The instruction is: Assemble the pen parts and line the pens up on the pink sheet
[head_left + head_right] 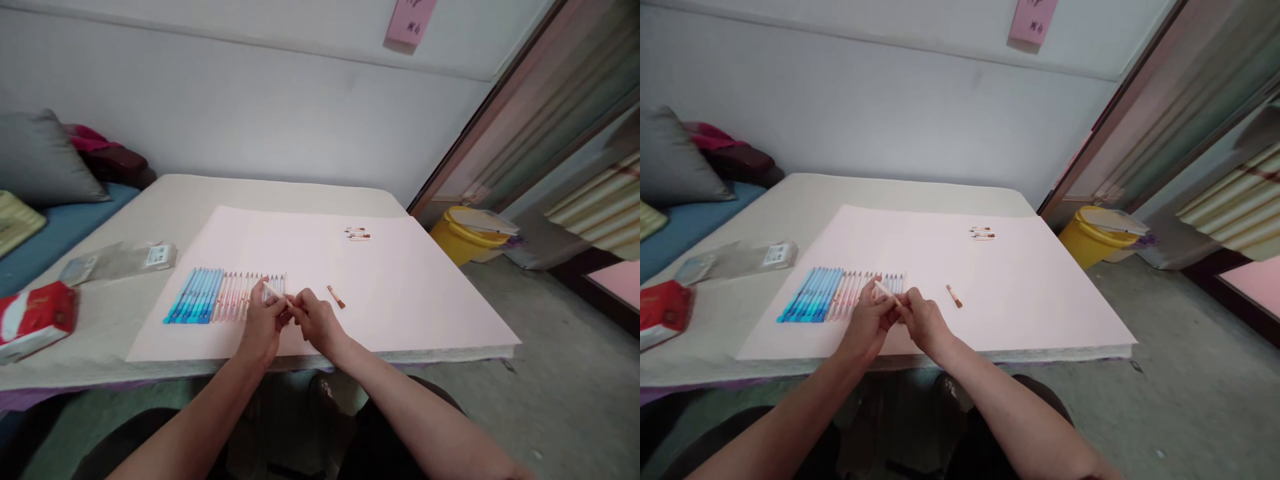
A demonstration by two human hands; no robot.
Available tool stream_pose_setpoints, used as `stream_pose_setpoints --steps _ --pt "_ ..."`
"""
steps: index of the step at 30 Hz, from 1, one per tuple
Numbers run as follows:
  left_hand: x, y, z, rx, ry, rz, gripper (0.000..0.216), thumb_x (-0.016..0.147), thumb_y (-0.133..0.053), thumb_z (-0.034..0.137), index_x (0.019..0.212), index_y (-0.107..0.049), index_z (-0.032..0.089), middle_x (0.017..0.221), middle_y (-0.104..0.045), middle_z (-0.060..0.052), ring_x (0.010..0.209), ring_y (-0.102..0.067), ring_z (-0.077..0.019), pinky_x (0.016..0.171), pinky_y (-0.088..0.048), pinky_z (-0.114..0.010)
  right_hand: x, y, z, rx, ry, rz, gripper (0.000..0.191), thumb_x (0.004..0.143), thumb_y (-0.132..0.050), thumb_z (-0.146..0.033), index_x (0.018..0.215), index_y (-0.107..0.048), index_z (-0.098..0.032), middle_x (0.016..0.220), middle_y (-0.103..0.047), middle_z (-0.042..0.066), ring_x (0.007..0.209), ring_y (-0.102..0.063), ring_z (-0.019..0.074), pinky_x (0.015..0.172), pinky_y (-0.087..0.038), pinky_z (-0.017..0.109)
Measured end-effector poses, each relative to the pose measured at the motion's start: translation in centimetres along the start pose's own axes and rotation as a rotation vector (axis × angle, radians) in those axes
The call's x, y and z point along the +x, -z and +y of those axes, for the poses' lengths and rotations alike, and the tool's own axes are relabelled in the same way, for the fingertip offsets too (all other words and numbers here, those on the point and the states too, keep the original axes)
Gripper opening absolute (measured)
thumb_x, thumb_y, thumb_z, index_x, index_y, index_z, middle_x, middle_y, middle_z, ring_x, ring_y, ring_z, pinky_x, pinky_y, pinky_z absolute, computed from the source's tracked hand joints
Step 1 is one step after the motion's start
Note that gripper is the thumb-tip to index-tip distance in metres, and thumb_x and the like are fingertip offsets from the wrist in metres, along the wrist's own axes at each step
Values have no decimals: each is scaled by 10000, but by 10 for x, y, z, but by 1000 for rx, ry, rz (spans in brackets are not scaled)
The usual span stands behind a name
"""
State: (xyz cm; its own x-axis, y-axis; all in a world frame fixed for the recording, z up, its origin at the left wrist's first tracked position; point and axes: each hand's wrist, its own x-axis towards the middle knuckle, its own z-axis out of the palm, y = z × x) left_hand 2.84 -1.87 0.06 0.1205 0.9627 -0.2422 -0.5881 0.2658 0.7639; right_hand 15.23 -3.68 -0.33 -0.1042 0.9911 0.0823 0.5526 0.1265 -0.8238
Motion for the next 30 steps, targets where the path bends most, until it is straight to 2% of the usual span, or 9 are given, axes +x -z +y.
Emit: stream_pose_setpoints --steps 6,8,15,19,22,24,27,30 --pt "7 8 -2 -6 64 71 608 666 -616 6 1194 -408 224 725 -629 -35 651 -644 -159 581 -507 -246 2 0 -7 -401 -25 -12 122 863 -532 -334 848 -532 -214 705 -661 9 642 -612 159 545 -315 215" --pt "7 9 -1 -20 72 69 575 661 -607 -12 1156 -430 221 718 -618 -26 642 -640 -150 587 -512 -242 2 0 -8 -454 -25 -14 151 867 -526 -368 845 -552 -220 710 -662 9 647 -610 161 543 -297 216" --pt "3 10 -4 2 55 55 534 686 -617 13 1127 -439 257 752 -617 -14 712 -654 -162 666 -542 -298 -3 -2 -3 -232 13 -17 72 888 -484 -227 842 -526 -191 642 -626 -9 579 -575 123 534 -330 194" --pt "5 10 -5 -21 90 66 522 684 -605 -6 1110 -443 248 745 -612 -14 704 -654 -161 663 -544 -297 -2 -2 -2 -121 11 -30 74 876 -515 -245 825 -520 -191 599 -614 -26 560 -574 112 535 -347 188" --pt "8 9 0 -20 136 79 470 684 -588 -27 1050 -432 221 728 -616 -23 672 -652 -162 611 -534 -269 3 9 1 -90 7 -32 125 889 -498 -309 848 -528 -195 598 -621 -30 576 -584 107 548 -358 185" --pt "11 9 5 -17 164 102 424 694 -573 -30 1009 -418 207 723 -624 -37 665 -652 -165 586 -530 -258 8 24 9 -191 -19 4 186 923 -423 -324 868 -545 -195 618 -633 -15 604 -591 112 579 -369 197" --pt "16 11 12 -37 164 125 368 714 -547 -32 976 -417 192 717 -629 -48 675 -655 -162 611 -540 -265 20 49 29 -523 -156 92 216 929 -389 -293 942 -578 -188 763 -670 45 710 -609 151 631 -379 233" --pt "18 13 15 -74 139 127 356 722 -533 -38 971 -429 193 711 -621 -35 691 -661 -165 628 -551 -280 32 64 51 -804 -305 11 240 915 -392 -282 959 -610 -193 971 -659 88 865 -611 189 672 -389 255"
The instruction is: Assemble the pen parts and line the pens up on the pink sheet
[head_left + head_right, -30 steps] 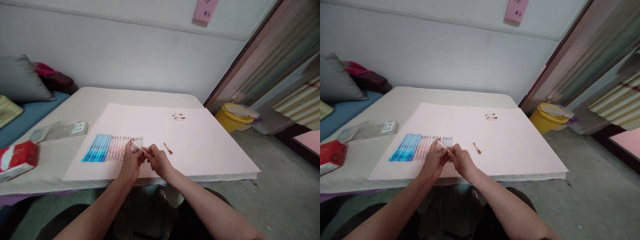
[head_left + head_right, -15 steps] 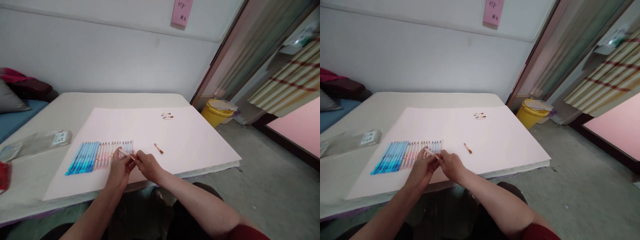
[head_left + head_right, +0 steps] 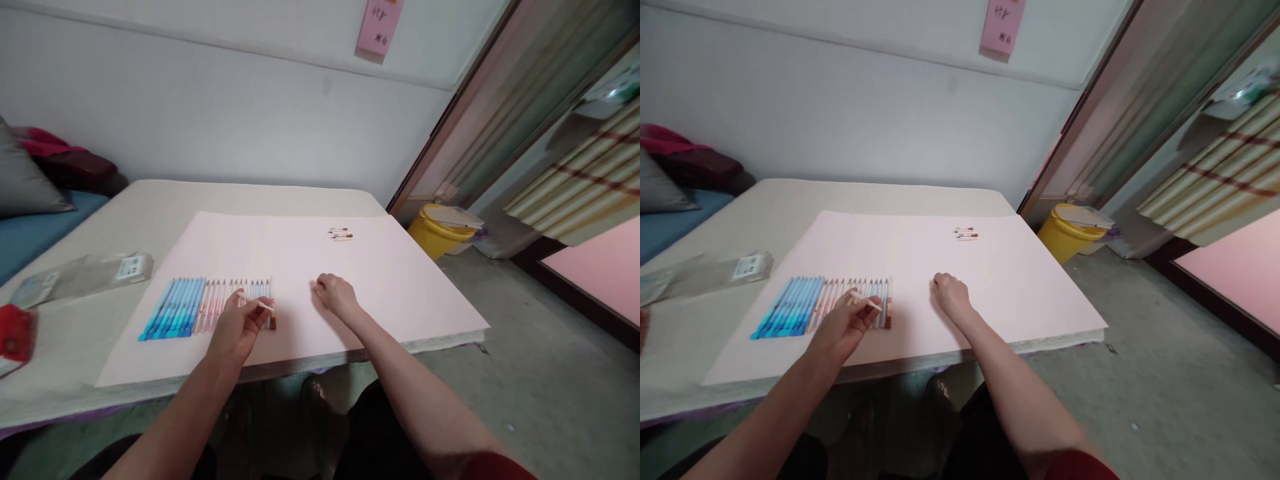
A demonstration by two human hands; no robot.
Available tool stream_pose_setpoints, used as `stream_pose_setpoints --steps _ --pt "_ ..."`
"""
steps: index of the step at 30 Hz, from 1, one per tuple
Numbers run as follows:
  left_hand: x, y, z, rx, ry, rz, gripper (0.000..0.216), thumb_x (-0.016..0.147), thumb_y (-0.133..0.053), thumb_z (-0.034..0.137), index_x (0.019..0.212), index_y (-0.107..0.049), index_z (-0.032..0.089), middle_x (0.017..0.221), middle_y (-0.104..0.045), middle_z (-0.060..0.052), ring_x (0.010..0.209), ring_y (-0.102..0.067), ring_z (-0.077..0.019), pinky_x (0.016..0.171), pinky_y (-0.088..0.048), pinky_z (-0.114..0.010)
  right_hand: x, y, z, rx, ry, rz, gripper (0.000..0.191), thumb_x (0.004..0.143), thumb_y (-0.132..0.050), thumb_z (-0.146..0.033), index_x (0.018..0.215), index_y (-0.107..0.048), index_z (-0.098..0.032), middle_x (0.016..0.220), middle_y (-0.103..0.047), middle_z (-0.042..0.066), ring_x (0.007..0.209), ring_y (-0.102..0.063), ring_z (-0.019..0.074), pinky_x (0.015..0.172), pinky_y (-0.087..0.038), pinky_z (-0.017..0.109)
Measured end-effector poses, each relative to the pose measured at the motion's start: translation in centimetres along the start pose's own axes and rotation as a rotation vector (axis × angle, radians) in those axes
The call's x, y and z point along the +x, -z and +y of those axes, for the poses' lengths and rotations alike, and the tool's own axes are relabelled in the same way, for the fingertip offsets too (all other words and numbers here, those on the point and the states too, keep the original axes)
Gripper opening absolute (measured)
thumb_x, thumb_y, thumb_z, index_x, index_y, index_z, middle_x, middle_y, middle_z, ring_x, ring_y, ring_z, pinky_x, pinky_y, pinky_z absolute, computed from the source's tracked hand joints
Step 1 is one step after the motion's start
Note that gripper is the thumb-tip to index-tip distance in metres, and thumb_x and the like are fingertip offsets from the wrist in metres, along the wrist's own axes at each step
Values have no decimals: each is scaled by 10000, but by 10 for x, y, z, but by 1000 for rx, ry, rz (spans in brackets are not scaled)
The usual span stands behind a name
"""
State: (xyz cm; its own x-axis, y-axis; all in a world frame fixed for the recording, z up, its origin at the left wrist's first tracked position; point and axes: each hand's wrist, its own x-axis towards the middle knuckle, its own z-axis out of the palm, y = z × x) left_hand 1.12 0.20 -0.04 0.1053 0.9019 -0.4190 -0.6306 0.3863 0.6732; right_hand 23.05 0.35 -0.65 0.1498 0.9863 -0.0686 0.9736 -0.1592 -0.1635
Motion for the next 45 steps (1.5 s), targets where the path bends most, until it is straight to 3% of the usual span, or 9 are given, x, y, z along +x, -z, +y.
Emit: stream_pose_setpoints --steps 3,10,18,25,32,41,45 --pt "-1 -1 1 -32 8 17 369 720 -534 -40 983 -436 199 727 -622 -39 694 -664 -172 610 -555 -281 12 -10 8 -64 -21 -51 255 899 -408 -297 980 -622 -185 1072 -625 111 941 -598 216 704 -403 275" --pt "-3 -3 1 -47 22 32 389 723 -517 -57 1005 -440 200 737 -616 -49 689 -662 -176 605 -555 -286 19 -32 2 -95 -53 -135 289 905 -365 -263 1040 -582 -129 1010 -640 171 905 -624 246 727 -416 321" --pt "-1 -2 -2 -54 45 41 444 726 -514 -59 1074 -426 201 746 -620 -64 684 -661 -179 593 -549 -280 25 -34 -4 -94 -13 -152 280 831 -472 -289 1080 -532 -178 901 -671 110 820 -636 246 628 -400 290" --pt "-1 -1 -2 -41 60 29 508 747 -520 -36 1168 -390 216 760 -635 -76 675 -661 -177 581 -546 -274 31 -35 -8 -84 20 -115 223 843 -407 -228 974 -586 -201 1054 -626 94 885 -606 213 643 -388 274" --pt "-2 -2 -1 -33 46 8 529 750 -515 -30 1194 -357 211 740 -641 -73 685 -668 -190 568 -536 -267 34 -45 -13 -92 37 -147 213 827 -464 -245 980 -592 -172 1013 -613 108 818 -609 208 637 -398 276" --pt "0 1 -2 -25 25 -1 542 758 -513 -20 1222 -341 201 741 -648 -102 687 -668 -198 573 -535 -273 30 -49 -12 -92 138 -107 231 883 -372 -209 890 -603 -217 981 -631 51 855 -587 179 627 -355 251" --pt "1 2 -2 -30 25 -4 550 752 -518 -25 1220 -338 200 737 -648 -102 683 -666 -195 581 -535 -274 31 -48 -7 -93 130 -96 206 847 -423 -216 980 -580 -217 1015 -637 55 835 -590 185 604 -340 251"
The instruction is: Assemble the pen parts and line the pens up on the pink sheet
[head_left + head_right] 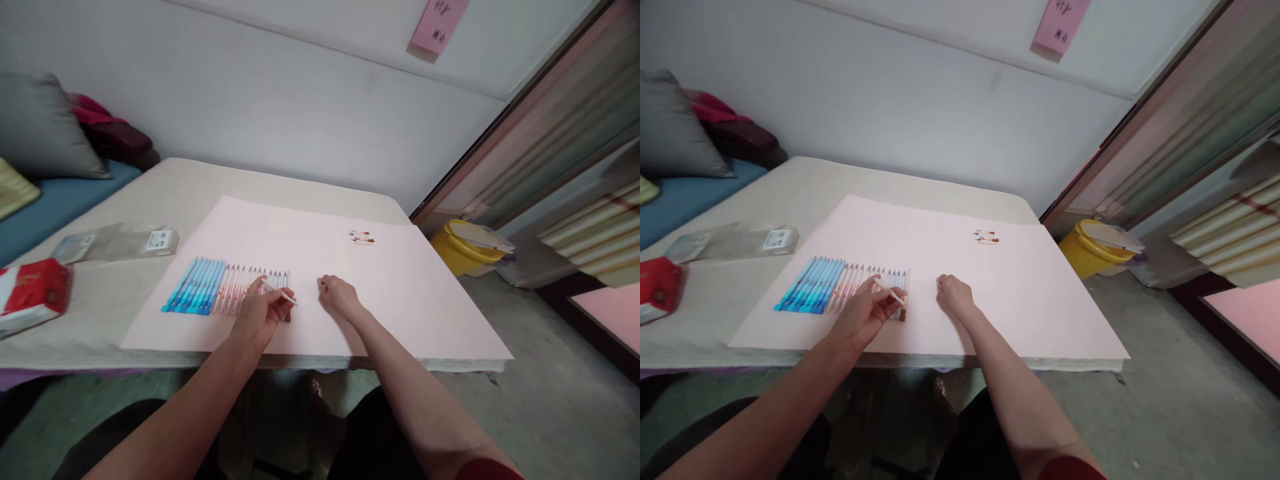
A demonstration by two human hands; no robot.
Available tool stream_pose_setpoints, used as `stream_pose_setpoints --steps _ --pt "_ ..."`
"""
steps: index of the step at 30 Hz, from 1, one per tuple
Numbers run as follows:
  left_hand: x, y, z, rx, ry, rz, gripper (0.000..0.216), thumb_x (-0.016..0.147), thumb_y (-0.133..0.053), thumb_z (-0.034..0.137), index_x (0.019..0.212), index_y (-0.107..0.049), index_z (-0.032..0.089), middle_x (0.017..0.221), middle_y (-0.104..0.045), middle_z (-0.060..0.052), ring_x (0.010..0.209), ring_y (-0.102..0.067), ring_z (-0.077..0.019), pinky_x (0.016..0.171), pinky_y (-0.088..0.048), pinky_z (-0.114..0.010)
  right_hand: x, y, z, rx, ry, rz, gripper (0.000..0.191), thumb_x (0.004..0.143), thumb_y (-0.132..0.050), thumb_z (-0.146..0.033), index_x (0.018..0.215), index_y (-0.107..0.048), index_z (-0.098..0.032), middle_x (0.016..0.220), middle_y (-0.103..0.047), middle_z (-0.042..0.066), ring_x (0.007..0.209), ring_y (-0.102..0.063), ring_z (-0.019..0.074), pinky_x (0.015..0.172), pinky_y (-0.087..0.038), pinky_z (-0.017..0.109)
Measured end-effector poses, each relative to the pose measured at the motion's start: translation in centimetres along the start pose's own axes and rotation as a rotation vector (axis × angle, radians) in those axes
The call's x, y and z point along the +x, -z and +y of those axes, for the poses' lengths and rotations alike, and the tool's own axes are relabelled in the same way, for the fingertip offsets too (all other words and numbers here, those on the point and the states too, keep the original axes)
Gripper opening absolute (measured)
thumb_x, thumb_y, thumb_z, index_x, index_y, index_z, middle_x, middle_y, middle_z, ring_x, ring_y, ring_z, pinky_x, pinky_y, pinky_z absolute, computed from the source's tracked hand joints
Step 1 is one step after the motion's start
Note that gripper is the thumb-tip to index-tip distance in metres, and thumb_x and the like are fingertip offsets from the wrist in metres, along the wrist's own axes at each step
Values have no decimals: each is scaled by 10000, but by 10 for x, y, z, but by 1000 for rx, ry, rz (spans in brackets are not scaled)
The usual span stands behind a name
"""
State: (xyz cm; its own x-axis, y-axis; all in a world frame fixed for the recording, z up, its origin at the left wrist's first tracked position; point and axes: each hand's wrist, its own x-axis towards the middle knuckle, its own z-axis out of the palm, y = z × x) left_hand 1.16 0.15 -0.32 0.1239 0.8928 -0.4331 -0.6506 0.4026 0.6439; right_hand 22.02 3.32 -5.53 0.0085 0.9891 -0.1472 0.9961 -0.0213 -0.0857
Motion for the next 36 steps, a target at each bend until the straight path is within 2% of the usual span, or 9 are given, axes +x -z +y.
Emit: stream_pose_setpoints --steps 5,10,20,29,33,36 --pt "-1 -1 1 2 -4 -5 542 756 -515 -19 1216 -339 206 730 -647 -97 691 -668 -202 566 -531 -270 -2 4 4 2 44 -39 271 773 -481 -174 1008 -587 -258 945 -671 20 818 -592 180 599 -328 245" --pt "0 0 0 0 -10 -7 552 749 -523 -21 1220 -337 199 727 -647 -105 700 -670 -209 578 -531 -273 -4 7 0 6 99 -54 313 792 -452 -179 1046 -590 -300 985 -673 4 855 -586 173 620 -331 246" --pt "1 0 0 3 -7 -9 557 751 -519 -17 1226 -324 197 731 -649 -100 699 -672 -206 594 -531 -279 0 1 -3 16 75 -59 219 761 -466 -170 874 -625 -268 861 -680 7 750 -575 168 558 -287 241" --pt "-1 -1 1 12 -6 -6 565 750 -521 -17 1233 -326 202 734 -649 -91 675 -665 -189 584 -529 -272 1 -2 -4 86 38 -4 154 739 -471 -143 743 -601 -225 800 -662 9 705 -558 152 533 -273 231" --pt "-1 -2 1 8 -12 -13 563 747 -530 -12 1226 -329 203 743 -648 -96 688 -668 -200 575 -530 -272 1 7 -2 130 10 52 170 794 -434 -173 829 -592 -223 830 -659 15 710 -569 145 557 -315 223" --pt "-1 -2 2 -8 -4 -3 555 749 -523 -19 1220 -341 211 752 -644 -89 672 -665 -191 574 -533 -271 1 15 4 271 -9 123 214 821 -409 -191 963 -567 -214 810 -650 12 644 -576 132 587 -364 220"
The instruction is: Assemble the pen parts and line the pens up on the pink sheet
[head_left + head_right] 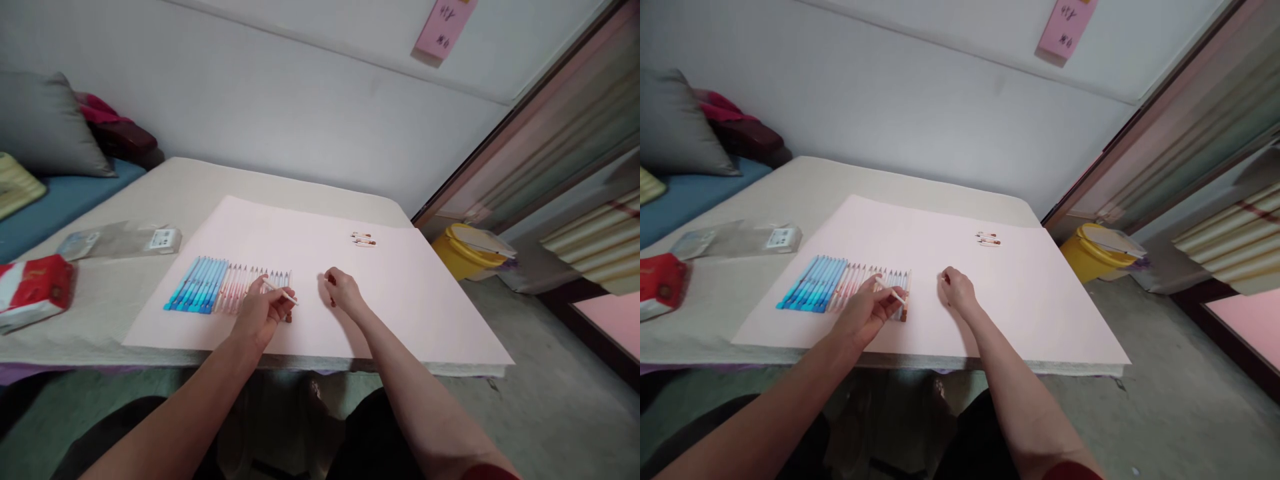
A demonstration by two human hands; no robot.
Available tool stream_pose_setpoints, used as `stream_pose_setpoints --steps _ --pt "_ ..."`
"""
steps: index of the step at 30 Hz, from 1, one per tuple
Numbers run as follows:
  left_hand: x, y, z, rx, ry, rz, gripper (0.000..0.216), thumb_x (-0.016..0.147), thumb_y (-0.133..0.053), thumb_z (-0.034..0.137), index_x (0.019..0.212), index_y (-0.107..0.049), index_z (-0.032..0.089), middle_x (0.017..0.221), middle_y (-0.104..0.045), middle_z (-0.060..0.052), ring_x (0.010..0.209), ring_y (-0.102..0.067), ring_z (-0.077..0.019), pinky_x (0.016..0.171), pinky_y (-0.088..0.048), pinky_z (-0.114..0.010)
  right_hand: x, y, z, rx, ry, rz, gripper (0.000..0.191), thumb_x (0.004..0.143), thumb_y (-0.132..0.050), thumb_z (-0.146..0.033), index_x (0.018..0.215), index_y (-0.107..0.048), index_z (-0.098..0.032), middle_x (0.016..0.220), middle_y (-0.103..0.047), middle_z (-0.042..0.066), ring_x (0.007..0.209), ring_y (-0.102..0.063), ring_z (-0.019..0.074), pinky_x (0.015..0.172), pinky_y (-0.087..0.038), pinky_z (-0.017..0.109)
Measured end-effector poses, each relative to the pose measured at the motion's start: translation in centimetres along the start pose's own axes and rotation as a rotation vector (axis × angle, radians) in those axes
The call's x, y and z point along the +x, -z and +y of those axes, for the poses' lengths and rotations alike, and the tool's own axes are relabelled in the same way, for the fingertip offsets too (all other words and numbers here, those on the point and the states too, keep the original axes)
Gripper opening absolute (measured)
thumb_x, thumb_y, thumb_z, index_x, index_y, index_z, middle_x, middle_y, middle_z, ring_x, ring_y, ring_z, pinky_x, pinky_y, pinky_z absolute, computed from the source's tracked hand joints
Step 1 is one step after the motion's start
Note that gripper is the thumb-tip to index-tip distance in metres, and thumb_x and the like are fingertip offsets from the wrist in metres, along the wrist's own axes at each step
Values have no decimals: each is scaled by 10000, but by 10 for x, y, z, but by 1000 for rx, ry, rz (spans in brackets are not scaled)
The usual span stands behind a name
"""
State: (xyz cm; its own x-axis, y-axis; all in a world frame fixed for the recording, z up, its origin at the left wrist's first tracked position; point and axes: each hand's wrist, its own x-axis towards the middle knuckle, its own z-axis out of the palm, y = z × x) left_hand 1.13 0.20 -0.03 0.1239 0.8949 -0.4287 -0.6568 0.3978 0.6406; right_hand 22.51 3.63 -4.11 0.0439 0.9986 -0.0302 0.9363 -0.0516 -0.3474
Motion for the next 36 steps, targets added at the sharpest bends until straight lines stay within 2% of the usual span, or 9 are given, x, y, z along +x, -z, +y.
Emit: stream_pose_setpoints --steps 2,5,9,14,18,21,24,29,36 --pt "0 0 1 -7 4 7 556 748 -524 -25 1217 -346 215 758 -642 -86 661 -661 -182 579 -535 -272 0 4 3 144 5 45 235 819 -399 -185 993 -555 -205 762 -638 0 577 -571 124 610 -395 227" --pt "-1 0 2 -4 8 1 563 742 -539 -24 1216 -347 212 760 -640 -90 667 -661 -187 581 -537 -276 -2 5 7 254 28 48 220 803 -390 -165 932 -565 -197 697 -621 -10 542 -571 121 656 -417 236" --pt "0 0 2 -1 4 -1 571 742 -535 -28 1223 -333 207 761 -641 -95 674 -660 -191 580 -536 -280 -3 4 10 245 36 33 205 789 -386 -151 879 -564 -198 641 -616 -13 581 -579 130 663 -406 231" --pt "1 1 2 -4 3 -1 549 749 -525 -27 1213 -341 202 766 -642 -101 666 -659 -187 583 -537 -280 -6 3 15 219 49 1 194 782 -429 -157 932 -531 -225 593 -613 -44 624 -580 135 627 -384 215" --pt "1 1 2 -13 14 6 522 752 -517 -31 1192 -367 206 763 -638 -92 658 -661 -186 574 -540 -277 -15 -3 14 213 12 -1 154 811 -462 -231 955 -519 -235 669 -631 -39 561 -567 124 587 -382 219" --pt "0 -1 3 -22 18 13 513 753 -515 -36 1179 -374 212 759 -637 -82 648 -659 -175 575 -543 -272 -20 -7 14 258 -35 20 161 784 -502 -242 941 -532 -239 741 -642 -21 579 -577 127 562 -391 220" --pt "-2 -2 5 -41 21 16 510 748 -516 -43 1167 -377 213 764 -639 -82 647 -658 -171 577 -544 -267 -19 -10 16 417 -94 -2 180 734 -526 -215 911 -548 -239 729 -636 -24 565 -563 122 527 -404 217" --pt "-4 -3 7 -74 33 28 532 741 -526 -49 1178 -383 218 784 -641 -80 643 -658 -166 576 -545 -264 -13 -15 21 915 -201 -36 135 667 -571 -229 797 -570 -192 560 -568 -33 459 -506 121 461 -425 246" --pt "-3 -2 6 -32 18 19 545 747 -521 -45 1207 -376 210 751 -640 -81 636 -656 -167 561 -538 -253 -9 -13 27 1209 -269 -9 161 646 -662 -242 741 -574 -147 581 -590 9 486 -535 120 513 -481 270"
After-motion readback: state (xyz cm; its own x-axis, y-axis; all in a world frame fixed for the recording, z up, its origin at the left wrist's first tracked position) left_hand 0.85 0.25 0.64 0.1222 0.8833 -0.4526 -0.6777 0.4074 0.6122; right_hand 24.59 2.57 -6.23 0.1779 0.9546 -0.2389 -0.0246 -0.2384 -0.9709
